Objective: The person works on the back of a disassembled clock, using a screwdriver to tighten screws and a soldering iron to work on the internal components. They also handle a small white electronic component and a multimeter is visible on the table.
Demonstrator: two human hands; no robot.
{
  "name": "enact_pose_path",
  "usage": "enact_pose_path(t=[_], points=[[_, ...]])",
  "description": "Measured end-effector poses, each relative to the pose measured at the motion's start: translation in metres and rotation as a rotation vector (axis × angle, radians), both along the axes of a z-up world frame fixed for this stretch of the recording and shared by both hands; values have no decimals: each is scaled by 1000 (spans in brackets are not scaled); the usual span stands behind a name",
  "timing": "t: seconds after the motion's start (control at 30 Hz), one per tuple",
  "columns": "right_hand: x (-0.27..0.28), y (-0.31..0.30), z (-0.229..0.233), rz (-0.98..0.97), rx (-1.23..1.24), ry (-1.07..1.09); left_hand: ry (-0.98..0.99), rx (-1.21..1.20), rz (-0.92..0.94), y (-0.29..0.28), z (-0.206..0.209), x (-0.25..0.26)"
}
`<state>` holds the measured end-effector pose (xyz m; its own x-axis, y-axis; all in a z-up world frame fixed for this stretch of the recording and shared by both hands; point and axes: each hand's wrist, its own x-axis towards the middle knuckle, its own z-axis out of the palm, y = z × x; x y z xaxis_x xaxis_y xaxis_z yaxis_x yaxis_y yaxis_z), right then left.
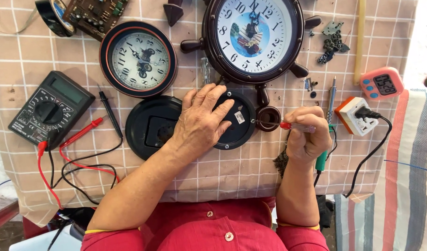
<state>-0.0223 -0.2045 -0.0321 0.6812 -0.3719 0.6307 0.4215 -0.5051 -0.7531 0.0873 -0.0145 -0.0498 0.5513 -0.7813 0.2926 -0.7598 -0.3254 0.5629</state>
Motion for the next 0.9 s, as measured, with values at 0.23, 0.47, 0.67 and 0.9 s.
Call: enact_pose_path(t=[0.23, 0.47, 0.67, 0.9], points=[[-2, 3, 2, 44, -32, -5, -7, -1, 3, 0, 0, 1], [1, 6, 6, 44, -64, -21, -6, 1, -5, 0, 1, 1], [7, 10, 2, 56, -144, -35, -2, -71, 19, 1, 1, 0], [10, 14, 7, 62, -207, -7, 97, -354, -26, -15, 65, -14]])
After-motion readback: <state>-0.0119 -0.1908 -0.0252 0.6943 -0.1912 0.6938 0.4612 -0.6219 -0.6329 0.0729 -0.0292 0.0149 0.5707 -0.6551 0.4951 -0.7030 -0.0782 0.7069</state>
